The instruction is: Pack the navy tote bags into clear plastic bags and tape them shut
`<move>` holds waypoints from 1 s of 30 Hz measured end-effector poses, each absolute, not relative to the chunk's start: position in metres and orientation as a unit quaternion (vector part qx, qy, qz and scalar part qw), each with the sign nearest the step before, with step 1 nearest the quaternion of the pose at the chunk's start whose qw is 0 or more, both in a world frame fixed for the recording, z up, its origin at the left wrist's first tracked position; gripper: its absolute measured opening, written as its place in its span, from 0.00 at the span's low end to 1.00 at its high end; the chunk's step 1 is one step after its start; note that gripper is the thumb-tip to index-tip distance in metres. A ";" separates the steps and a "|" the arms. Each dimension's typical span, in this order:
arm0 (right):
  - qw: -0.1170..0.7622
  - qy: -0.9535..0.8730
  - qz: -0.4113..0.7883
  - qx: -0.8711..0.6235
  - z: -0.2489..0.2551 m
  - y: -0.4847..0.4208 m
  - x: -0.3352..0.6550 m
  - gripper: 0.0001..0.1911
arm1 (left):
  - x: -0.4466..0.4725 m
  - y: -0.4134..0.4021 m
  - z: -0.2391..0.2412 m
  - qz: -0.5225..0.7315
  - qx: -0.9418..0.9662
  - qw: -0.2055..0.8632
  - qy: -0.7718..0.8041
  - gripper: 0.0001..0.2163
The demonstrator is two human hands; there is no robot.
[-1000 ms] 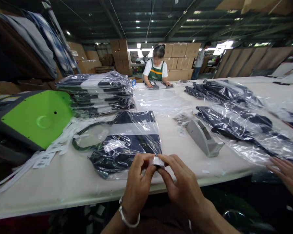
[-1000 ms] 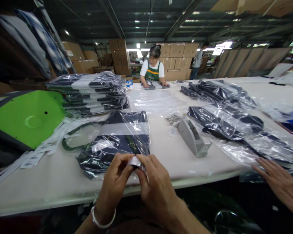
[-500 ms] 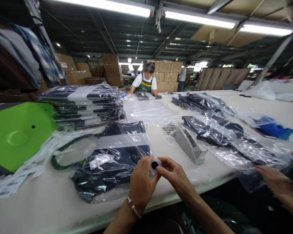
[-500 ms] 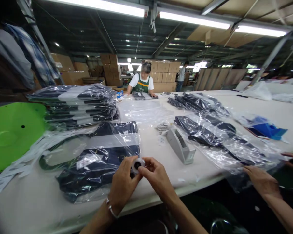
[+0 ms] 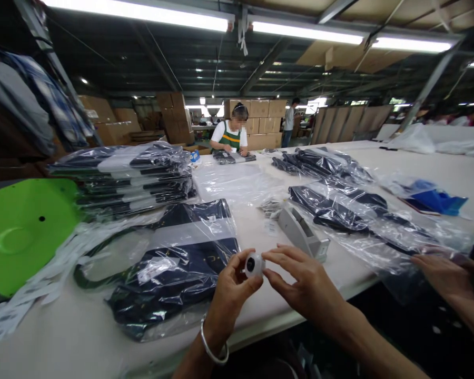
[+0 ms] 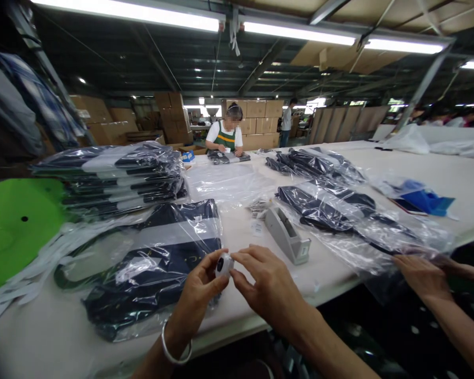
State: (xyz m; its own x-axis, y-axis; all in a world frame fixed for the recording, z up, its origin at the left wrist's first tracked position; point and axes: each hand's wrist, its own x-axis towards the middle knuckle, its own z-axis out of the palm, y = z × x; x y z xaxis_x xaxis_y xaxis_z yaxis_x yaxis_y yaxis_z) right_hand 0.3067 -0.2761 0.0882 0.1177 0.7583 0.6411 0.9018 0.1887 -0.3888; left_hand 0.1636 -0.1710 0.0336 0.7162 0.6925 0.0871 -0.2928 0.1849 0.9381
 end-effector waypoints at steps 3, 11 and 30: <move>0.401 -0.672 -0.060 -0.620 0.091 -0.273 0.308 0.13 | 0.162 -0.172 0.033 0.325 0.542 0.751 0.191 0.27; 0.312 -0.716 -0.067 -0.620 0.088 -0.273 0.315 0.13 | 0.159 -0.171 0.021 0.329 0.573 0.723 0.202 0.28; 0.349 -0.797 -0.153 -0.468 0.084 -0.250 0.329 0.09 | 0.162 -0.182 0.026 0.215 0.171 0.959 0.070 0.14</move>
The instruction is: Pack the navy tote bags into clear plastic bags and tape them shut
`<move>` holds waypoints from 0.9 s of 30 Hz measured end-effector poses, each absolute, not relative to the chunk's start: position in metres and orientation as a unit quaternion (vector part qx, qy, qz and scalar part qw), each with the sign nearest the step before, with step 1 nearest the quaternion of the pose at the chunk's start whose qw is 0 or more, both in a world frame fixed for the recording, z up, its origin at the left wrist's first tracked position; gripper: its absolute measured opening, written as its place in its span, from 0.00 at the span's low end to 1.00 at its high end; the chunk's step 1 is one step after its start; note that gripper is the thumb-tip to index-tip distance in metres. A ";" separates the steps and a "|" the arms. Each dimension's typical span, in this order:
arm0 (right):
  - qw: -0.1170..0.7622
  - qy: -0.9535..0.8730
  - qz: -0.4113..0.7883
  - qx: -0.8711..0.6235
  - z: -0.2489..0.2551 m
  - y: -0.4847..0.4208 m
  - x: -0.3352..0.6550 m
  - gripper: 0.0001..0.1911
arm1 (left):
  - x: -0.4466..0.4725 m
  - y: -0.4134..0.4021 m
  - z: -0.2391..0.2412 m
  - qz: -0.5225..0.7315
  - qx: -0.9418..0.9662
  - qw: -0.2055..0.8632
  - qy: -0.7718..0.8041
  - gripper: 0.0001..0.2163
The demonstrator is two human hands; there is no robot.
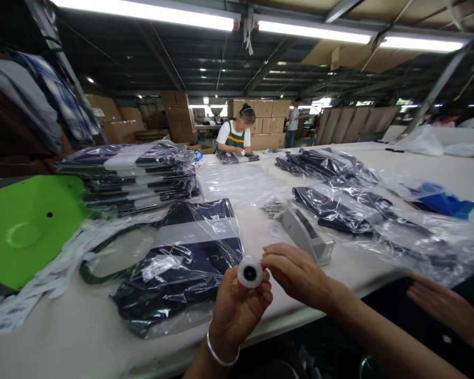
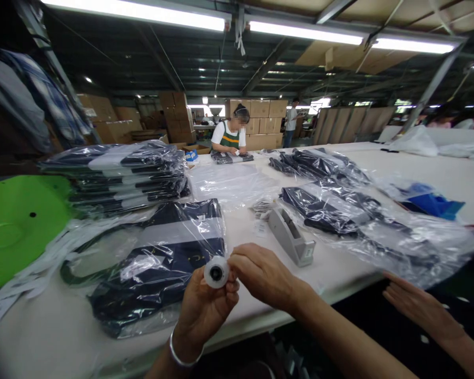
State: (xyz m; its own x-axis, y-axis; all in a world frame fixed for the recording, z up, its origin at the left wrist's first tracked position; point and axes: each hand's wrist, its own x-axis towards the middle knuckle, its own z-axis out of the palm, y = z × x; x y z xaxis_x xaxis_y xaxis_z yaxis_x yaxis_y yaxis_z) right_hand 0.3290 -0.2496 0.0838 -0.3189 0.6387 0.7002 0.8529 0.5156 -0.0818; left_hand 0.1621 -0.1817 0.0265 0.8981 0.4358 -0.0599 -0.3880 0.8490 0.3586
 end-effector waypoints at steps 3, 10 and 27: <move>0.297 -0.830 -0.231 -0.412 0.079 -0.253 0.346 0.15 | 0.163 -0.181 0.027 0.234 0.188 0.952 0.063 0.15; 0.456 -0.623 -0.099 -0.628 0.058 -0.279 0.364 0.21 | 0.162 -0.167 0.023 0.346 0.443 0.817 0.131 0.24; 0.561 -0.376 0.256 -0.692 0.064 -0.250 0.416 0.37 | 0.195 -0.167 -0.040 0.393 0.897 0.167 0.112 0.36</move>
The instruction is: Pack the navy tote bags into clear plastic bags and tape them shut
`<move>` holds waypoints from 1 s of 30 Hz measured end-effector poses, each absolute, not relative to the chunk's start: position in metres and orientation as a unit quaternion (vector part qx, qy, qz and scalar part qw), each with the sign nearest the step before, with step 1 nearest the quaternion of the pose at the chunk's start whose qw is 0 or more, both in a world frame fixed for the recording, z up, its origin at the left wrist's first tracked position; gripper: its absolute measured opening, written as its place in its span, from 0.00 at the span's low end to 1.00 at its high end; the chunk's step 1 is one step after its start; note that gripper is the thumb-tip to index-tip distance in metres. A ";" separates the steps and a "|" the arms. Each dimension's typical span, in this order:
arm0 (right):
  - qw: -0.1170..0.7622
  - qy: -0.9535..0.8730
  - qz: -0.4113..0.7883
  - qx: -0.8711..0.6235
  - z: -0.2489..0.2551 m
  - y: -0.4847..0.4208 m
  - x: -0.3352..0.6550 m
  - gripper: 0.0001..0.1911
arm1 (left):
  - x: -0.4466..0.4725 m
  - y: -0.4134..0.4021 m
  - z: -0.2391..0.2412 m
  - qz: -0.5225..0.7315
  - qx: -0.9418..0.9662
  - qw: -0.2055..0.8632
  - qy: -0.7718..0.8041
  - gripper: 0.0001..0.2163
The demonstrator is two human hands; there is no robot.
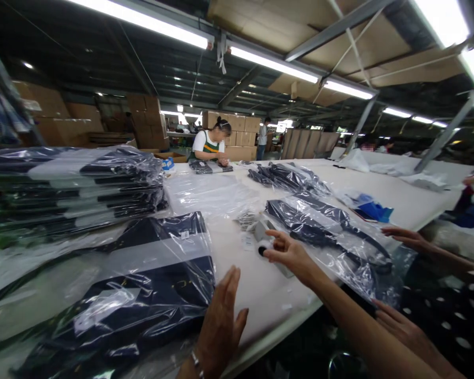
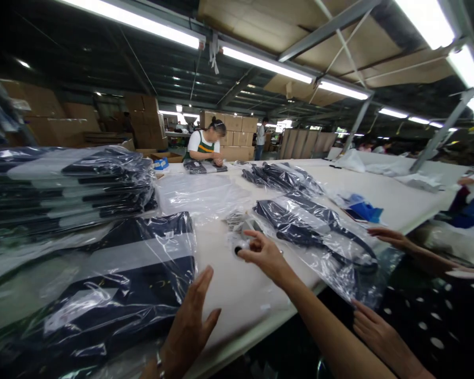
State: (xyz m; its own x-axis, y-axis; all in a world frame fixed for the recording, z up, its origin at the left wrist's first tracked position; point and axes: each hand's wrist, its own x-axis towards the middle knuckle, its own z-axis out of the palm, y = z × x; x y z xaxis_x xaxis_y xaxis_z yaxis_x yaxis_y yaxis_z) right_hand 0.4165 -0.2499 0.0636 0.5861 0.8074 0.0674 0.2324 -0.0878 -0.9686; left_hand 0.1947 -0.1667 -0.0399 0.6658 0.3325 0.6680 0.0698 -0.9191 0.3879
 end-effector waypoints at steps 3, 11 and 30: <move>0.499 -0.348 0.108 -0.787 0.064 -0.244 0.482 0.31 | 0.200 -0.181 -0.081 0.349 0.933 0.081 0.022 0.34; 0.350 -0.338 -0.042 -0.873 0.034 -0.216 0.532 0.21 | 0.230 -0.195 -0.142 0.504 0.863 -0.041 0.007 0.11; 0.258 -0.324 -0.008 -0.910 0.023 -0.212 0.529 0.26 | 0.230 -0.194 -0.143 0.518 0.854 -0.042 -0.007 0.12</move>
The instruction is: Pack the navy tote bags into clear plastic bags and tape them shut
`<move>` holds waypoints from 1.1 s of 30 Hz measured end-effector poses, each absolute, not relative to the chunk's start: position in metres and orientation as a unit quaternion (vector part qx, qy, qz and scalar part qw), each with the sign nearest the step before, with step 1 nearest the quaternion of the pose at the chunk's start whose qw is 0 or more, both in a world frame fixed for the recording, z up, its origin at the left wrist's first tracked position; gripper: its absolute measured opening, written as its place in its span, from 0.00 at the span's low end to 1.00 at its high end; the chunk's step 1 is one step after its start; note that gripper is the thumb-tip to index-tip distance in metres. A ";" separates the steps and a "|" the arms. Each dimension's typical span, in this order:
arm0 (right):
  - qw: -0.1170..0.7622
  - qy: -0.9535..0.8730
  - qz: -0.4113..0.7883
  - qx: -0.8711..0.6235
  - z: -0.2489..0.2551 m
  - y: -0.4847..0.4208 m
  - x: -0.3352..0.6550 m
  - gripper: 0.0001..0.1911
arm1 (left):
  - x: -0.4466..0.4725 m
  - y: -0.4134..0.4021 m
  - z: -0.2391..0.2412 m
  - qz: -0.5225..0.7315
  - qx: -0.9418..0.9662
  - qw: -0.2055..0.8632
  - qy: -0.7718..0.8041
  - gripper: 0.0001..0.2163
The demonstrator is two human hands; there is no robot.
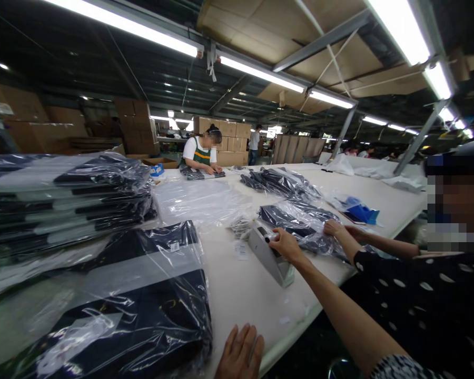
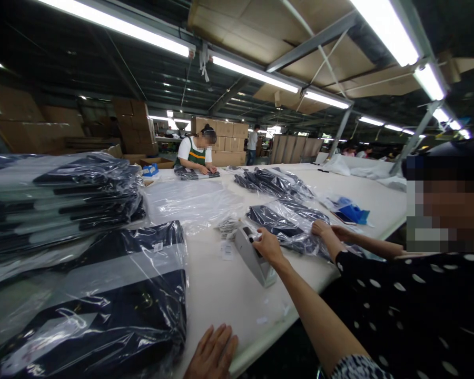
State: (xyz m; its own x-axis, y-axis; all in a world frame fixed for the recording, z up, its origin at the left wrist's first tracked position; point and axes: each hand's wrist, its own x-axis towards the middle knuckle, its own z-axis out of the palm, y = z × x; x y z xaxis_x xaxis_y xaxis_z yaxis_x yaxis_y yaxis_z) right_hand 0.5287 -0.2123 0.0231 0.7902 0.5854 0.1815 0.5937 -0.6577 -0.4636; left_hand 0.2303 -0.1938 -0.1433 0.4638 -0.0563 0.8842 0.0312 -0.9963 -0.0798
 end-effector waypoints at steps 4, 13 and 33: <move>0.238 -0.327 -0.027 -0.914 0.025 -0.207 0.527 0.28 | 0.232 -0.195 -0.142 -0.531 -0.846 0.040 0.001 0.13; 0.217 -0.348 -0.005 -0.912 0.028 -0.204 0.533 0.27 | 0.234 -0.194 -0.144 -0.542 -0.839 0.048 0.003 0.13; 0.256 -0.360 0.082 -0.893 0.026 -0.208 0.558 0.23 | 0.237 -0.193 -0.145 -0.554 -0.831 0.058 0.004 0.15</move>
